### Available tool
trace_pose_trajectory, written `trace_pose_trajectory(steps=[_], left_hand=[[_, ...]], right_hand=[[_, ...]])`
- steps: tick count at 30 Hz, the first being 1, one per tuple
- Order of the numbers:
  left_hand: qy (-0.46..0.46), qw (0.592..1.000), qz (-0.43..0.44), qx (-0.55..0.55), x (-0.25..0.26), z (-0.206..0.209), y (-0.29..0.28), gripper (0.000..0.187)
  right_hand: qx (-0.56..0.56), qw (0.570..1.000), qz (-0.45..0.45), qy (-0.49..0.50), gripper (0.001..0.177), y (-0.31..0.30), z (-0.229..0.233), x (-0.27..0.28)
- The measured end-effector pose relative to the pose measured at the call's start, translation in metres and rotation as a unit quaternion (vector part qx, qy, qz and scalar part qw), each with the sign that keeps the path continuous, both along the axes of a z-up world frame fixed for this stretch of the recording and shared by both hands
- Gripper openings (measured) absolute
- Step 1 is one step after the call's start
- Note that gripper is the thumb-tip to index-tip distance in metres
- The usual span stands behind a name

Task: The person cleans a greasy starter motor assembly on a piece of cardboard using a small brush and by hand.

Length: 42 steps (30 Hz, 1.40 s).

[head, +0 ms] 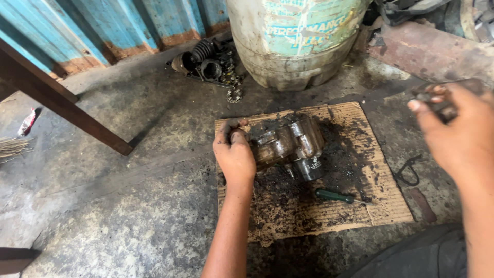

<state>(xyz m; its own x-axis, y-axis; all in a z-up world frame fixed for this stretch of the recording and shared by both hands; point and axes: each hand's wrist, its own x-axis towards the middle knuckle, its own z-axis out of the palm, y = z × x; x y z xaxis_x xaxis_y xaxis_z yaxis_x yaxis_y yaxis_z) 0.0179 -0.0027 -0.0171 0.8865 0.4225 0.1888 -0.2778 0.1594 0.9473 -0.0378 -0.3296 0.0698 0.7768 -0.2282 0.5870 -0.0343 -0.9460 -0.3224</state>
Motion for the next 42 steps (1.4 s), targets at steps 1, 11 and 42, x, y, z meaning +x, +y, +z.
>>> trace_pose_trajectory(steps=[1,11,42], left_hand=[[0.000,1.000,-0.006,-0.008,0.000,0.000,0.000,0.026],[0.006,1.000,-0.004,0.013,-0.002,0.003,0.000,0.029],[0.006,0.999,-0.025,-0.043,0.000,0.002,0.000,0.029]], right_hand=[[-0.060,0.998,-0.027,0.004,0.031,0.006,0.005,-0.001],[0.031,0.992,-0.048,0.109,0.040,0.021,0.014,0.003],[-0.035,0.991,-0.007,0.127,0.045,0.017,-0.011,0.005]])
